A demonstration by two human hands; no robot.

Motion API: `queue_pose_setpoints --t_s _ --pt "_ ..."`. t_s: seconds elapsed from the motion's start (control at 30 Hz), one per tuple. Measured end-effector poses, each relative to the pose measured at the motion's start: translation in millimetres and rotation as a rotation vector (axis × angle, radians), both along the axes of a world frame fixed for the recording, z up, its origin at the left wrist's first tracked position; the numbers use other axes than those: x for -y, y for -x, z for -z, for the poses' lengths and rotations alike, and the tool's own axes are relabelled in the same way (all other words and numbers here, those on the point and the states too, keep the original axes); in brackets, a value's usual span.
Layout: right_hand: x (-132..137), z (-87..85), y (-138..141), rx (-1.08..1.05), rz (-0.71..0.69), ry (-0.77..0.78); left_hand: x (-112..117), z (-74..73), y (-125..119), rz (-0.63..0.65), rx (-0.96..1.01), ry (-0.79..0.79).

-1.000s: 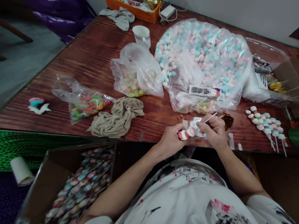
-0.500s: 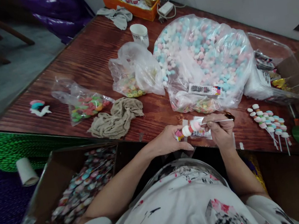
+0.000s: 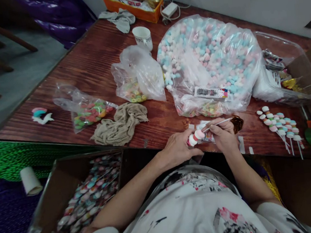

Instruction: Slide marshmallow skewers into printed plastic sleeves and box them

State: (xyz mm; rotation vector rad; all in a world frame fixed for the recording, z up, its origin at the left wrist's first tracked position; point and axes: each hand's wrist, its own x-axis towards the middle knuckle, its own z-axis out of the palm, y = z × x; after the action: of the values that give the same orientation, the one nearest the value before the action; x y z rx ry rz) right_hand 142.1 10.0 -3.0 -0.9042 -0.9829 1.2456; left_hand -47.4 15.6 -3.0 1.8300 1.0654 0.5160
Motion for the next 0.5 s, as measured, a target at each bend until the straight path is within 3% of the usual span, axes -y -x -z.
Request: queue_pose_setpoints --t_s 0.07,0.17,0.3,0.4,0.5 --pt "-4 -3.0 -6 0.014 0.018 0.008 -4 -5.8 7 0.090 0.134 0.109" --pt "-4 -9.0 -15 0.052 0.038 -0.071 -18 -10.6 21 0.266 0.346 0.416" --pt "-1 -7.6 -26 0.132 -0.028 -0.183 -42 -0.5 30 0.566 0.471 0.826" --pt "2 -1.4 -34 0.246 -0.033 -0.230 -47 10.9 26 0.728 0.408 0.964" --pt "5 0.5 -40 0.317 -0.026 -0.298 -38 14.0 15 0.705 0.345 0.966"
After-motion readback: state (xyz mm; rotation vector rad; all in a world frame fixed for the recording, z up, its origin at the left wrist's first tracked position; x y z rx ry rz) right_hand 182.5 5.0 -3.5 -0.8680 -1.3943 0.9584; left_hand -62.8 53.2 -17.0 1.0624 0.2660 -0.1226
